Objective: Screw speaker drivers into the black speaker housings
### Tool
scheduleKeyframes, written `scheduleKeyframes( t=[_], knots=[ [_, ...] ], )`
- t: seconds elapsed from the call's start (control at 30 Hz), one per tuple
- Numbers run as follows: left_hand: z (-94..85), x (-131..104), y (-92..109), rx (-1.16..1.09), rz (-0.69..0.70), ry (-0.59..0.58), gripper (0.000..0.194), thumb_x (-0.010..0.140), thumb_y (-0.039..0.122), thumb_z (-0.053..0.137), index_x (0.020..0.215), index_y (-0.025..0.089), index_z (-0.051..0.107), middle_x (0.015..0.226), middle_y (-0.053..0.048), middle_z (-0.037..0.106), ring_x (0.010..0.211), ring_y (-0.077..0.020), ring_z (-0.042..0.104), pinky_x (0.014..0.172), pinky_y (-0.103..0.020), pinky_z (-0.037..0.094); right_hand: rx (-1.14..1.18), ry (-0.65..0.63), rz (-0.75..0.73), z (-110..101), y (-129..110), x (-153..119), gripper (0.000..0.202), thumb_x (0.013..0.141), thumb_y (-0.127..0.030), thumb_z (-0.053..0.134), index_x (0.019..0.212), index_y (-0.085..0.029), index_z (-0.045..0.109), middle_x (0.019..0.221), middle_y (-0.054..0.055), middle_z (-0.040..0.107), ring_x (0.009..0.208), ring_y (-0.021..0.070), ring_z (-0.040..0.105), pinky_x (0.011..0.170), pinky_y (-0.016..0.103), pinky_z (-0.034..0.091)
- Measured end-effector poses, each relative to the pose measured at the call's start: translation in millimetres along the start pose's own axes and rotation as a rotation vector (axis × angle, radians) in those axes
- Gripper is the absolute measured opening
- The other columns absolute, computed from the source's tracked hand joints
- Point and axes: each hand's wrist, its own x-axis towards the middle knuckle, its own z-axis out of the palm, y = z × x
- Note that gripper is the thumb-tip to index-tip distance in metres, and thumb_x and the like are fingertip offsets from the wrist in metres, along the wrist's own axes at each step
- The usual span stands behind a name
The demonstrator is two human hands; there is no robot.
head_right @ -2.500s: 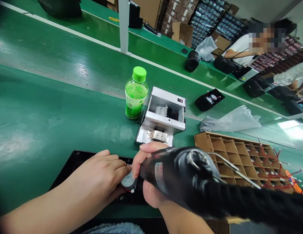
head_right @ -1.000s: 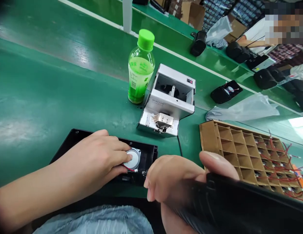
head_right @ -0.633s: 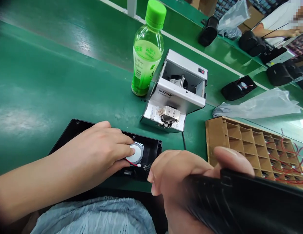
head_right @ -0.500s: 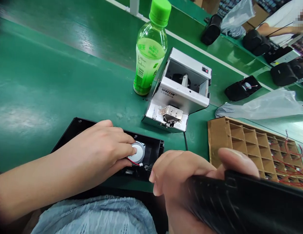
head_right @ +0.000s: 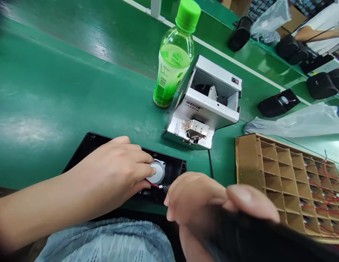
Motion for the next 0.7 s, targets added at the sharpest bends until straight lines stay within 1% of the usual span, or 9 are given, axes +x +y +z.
scheduleKeyframes(
  t=[0.13, 0.23, 0.3, 0.37, 0.43, 0.5, 0.57, 0.63, 0.7],
  knots=[
    [6.8, -5.2, 0.9, 0.040, 0.032, 0.075, 0.025, 0.077, 0.018, 0.095, 0.075, 0.024, 0.071, 0.076, 0.002, 0.073, 0.070, -0.0235, 0.062, 0.070, -0.038, 0.022, 0.028, 0.078, -0.053, 19.3, -2.5, -13.0, 0.027, 0.093, -0.005, 0.067, 0.106, -0.029, 0.068, 0.081, -0.001, 0.068, 0.070, 0.0225, 0.070, 0.067, 0.047, 0.061],
    [8.9, -6.8, 1.8, 0.049, 0.037, 0.098, 0.025, 0.078, 0.019, 0.095, 0.075, 0.024, 0.070, 0.078, 0.002, 0.075, 0.070, -0.0230, 0.062, 0.069, -0.038, 0.023, -0.027, -0.014, -0.050, 24.3, -3.9, -14.3, 0.018, 0.094, -0.005, 0.059, 0.093, -0.021, 0.065, 0.080, 0.001, 0.067, 0.072, 0.0211, 0.071, 0.073, 0.047, 0.060],
    [9.1, -7.1, 2.3, 0.058, 0.044, 0.100, 0.025, 0.080, 0.019, 0.093, 0.074, 0.024, 0.069, 0.079, 0.001, 0.076, 0.069, -0.0225, 0.062, 0.069, -0.039, 0.023, -0.053, -0.063, -0.047, 25.2, -5.6, -9.7, 0.020, 0.093, -0.003, 0.056, 0.091, -0.022, 0.063, 0.078, 0.001, 0.067, 0.072, 0.0203, 0.071, 0.071, 0.044, 0.060],
    [9.0, -7.3, 2.7, 0.066, 0.044, 0.098, 0.025, 0.082, 0.019, 0.091, 0.073, 0.023, 0.069, 0.079, 0.001, 0.076, 0.070, -0.0221, 0.061, 0.069, -0.039, 0.024, -0.054, -0.018, -0.076, 27.9, -5.7, -5.3, 0.033, 0.088, 0.001, 0.061, 0.104, -0.027, 0.065, 0.079, -0.002, 0.068, 0.071, 0.0199, 0.071, 0.069, 0.042, 0.060],
    [8.8, -7.6, 3.0, 0.073, 0.039, 0.097, 0.023, 0.084, 0.019, 0.089, 0.074, 0.023, 0.069, 0.079, 0.001, 0.077, 0.070, -0.0219, 0.062, 0.070, -0.039, 0.025, -0.021, 0.032, -0.121, 33.2, -2.4, -4.5, 0.041, 0.092, -0.002, 0.062, 0.115, -0.035, 0.066, 0.079, -0.004, 0.068, 0.069, 0.0202, 0.070, 0.067, 0.042, 0.059],
    [8.7, -8.5, 3.3, 0.081, 0.038, 0.096, 0.022, 0.086, 0.018, 0.088, 0.076, 0.022, 0.069, 0.081, 0.000, 0.077, 0.072, -0.0215, 0.062, 0.071, -0.039, 0.026, 0.010, 0.061, -0.126, 40.2, 3.2, -7.3, 0.023, 0.105, -0.017, 0.052, 0.106, -0.031, 0.070, 0.074, -0.002, 0.069, 0.068, 0.0214, 0.070, 0.065, 0.042, 0.057],
    [8.8, -10.3, 3.7, 0.083, 0.041, 0.097, 0.020, 0.087, 0.018, 0.087, 0.077, 0.022, 0.069, 0.081, 0.000, 0.076, 0.073, -0.0214, 0.062, 0.071, -0.039, 0.027, 0.042, 0.087, -0.127, 46.6, 7.1, -10.9, 0.040, 0.113, -0.030, 0.038, 0.088, -0.026, 0.069, 0.067, 0.001, 0.068, 0.063, 0.0222, 0.069, 0.061, 0.042, 0.055],
    [9.3, -12.7, 4.2, 0.083, 0.042, 0.113, 0.019, 0.087, 0.019, 0.087, 0.079, 0.022, 0.070, 0.080, 0.001, 0.074, 0.074, -0.0215, 0.062, 0.071, -0.039, 0.028, 0.068, 0.146, -0.158, 49.7, 6.1, -11.6, 0.035, 0.112, -0.035, 0.042, 0.099, -0.031, 0.073, 0.066, 0.000, 0.068, 0.058, 0.0225, 0.067, 0.057, 0.042, 0.054],
    [10.3, -14.8, 4.3, 0.079, 0.035, 0.131, 0.016, 0.088, 0.020, 0.087, 0.083, 0.022, 0.072, 0.081, 0.001, 0.073, 0.074, -0.0211, 0.061, 0.071, -0.039, 0.028, 0.076, 0.235, -0.180, 45.9, 0.0, -6.5, 0.026, 0.110, -0.036, 0.050, 0.127, -0.041, 0.070, 0.065, -0.002, 0.064, 0.050, 0.0228, 0.060, 0.052, 0.042, 0.053]
  ],
)
